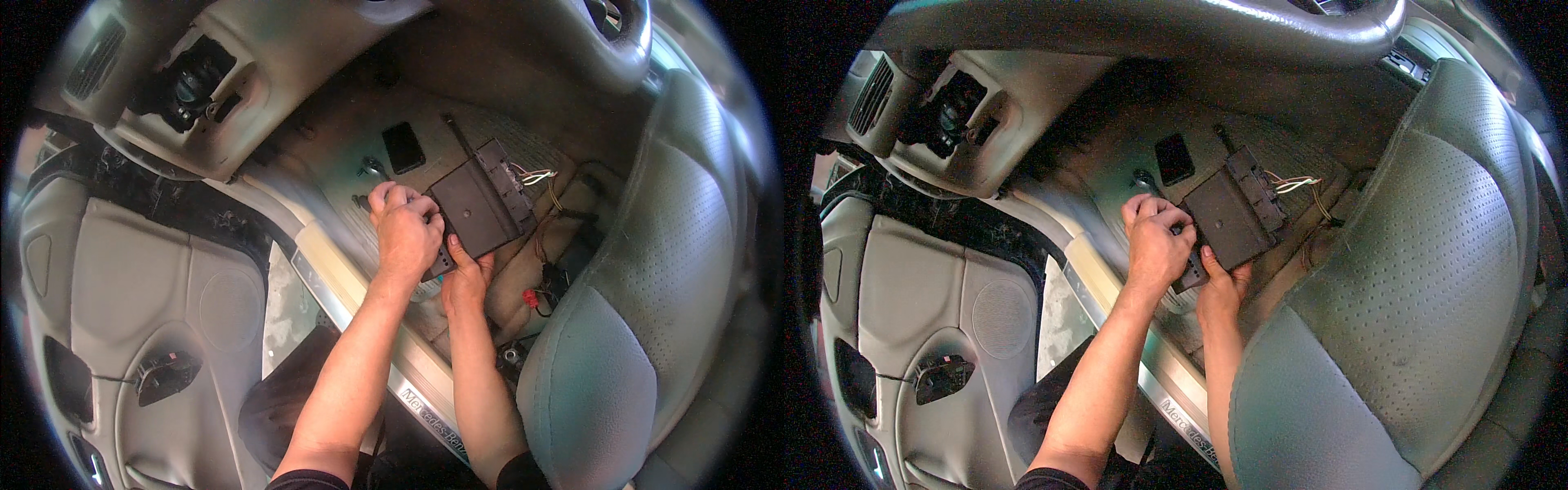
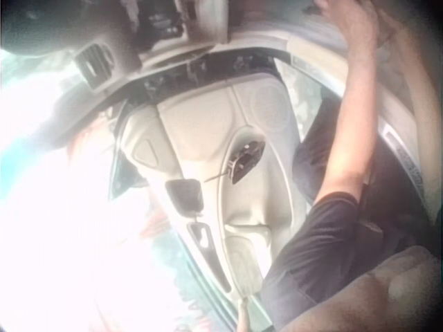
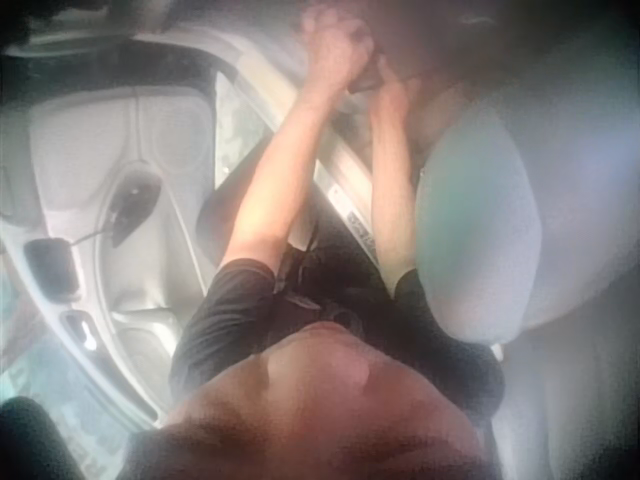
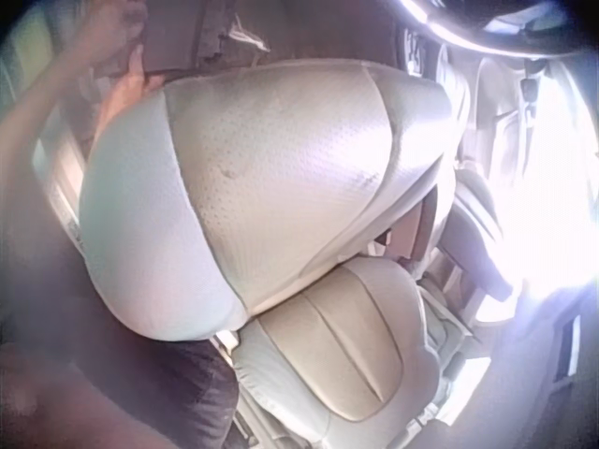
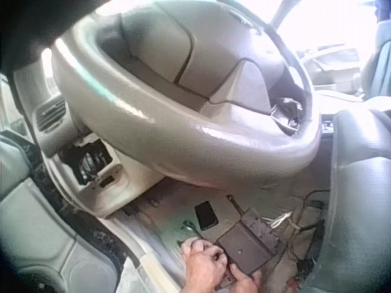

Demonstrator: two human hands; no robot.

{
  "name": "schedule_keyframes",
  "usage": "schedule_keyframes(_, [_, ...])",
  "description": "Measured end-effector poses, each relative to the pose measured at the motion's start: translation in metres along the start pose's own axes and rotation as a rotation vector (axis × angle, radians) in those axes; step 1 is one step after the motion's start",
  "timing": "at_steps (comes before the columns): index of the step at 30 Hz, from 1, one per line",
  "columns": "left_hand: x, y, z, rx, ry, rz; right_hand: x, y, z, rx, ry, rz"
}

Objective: The person disassembles a car electronic control unit, removes the casing to expose the circuit board, and then reassembles the unit using a screwdriver. The task involves handling the electronic module, its casing, and a screwdriver inside the vehicle.

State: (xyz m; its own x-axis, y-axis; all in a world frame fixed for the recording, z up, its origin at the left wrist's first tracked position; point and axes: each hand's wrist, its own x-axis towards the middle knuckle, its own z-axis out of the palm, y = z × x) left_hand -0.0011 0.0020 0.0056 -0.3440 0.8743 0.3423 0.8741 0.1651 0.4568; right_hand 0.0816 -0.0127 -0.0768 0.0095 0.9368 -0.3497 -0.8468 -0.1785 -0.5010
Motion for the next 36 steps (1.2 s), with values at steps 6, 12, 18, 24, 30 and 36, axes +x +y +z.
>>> schedule_keyframes(6, [-0.0033, -0.0019, 0.0021, -0.049, 0.014, -0.038, -0.0047, -0.0029, 0.0046, -0.026, 0.021, -0.002])
schedule_keyframes(12, [-0.003, -0.003, 0.0058, -0.05, 0.036, -0.021, -0.0004, 0.0008, -0.0027, -0.029, 0.005, 0.004])
schedule_keyframes(18, [-0.0038, 0.0023, 0.0043, -0.013, 0.017, -0.033, -0.0024, -0.0037, 0.0008, 0.003, 0.003, -0.006])
schedule_keyframes(24, [-0.0005, -0.001, -0.0027, -0.028, -0.056, -0.008, -0.0052, -0.0059, 0.0016, -0.026, 0.01, 0.012])
schedule_keyframes(30, [-0.0017, -0.0003, -0.0011, -0.172, -0.053, -0.082, -0.0011, -0.0032, -0.0039, 0.02, 0.0, 0.015])
schedule_keyframes(36, [-0.0026, -0.0011, -0.0013, -0.187, -0.039, -0.067, -0.001, -0.0035, -0.0024, 0.026, -0.001, 0.017])
